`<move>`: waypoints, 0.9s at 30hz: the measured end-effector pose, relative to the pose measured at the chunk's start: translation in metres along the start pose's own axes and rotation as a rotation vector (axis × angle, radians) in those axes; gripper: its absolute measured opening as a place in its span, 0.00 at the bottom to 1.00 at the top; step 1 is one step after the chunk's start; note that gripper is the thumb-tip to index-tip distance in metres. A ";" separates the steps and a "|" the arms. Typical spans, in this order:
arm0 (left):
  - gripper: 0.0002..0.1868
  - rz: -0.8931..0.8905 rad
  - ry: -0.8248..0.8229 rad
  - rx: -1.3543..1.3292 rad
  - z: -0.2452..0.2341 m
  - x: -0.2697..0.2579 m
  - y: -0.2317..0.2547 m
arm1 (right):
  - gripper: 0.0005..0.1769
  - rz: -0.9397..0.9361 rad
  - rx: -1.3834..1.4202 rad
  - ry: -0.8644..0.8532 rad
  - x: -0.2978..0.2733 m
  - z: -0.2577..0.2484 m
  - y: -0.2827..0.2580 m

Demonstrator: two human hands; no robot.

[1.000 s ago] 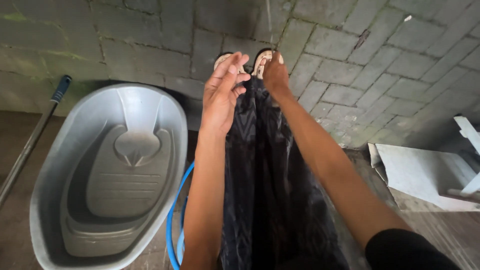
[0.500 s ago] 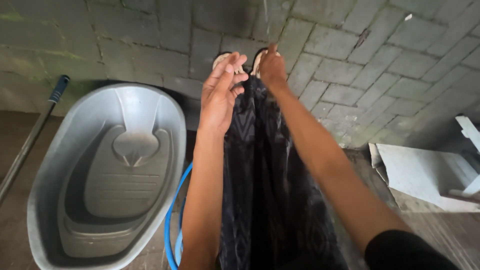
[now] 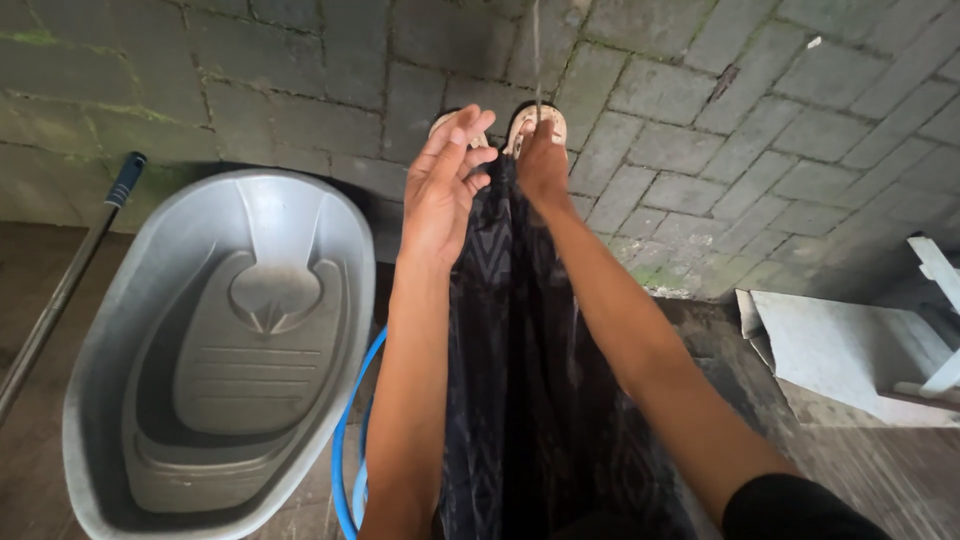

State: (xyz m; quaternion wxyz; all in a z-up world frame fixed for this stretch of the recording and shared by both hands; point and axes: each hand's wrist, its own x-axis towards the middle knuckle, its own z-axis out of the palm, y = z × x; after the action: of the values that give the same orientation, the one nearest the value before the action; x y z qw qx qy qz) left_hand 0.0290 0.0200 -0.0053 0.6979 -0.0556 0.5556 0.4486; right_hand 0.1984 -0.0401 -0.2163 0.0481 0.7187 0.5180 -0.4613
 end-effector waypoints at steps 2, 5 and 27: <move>0.22 0.005 0.004 0.000 -0.004 0.004 0.000 | 0.17 -0.011 0.032 0.026 0.035 0.006 -0.001; 0.22 0.003 0.016 -0.015 -0.007 -0.001 -0.003 | 0.17 0.026 0.035 0.008 0.037 0.006 -0.008; 0.22 0.007 0.022 -0.103 -0.015 -0.008 -0.007 | 0.14 -0.238 -0.394 -0.034 0.094 0.039 0.053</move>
State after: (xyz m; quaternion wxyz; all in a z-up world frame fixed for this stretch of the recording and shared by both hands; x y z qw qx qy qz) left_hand 0.0230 0.0031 -0.0076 0.6863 -0.0945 0.5397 0.4783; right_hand 0.2201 -0.0200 -0.3273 0.1415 0.6214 0.6783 -0.3658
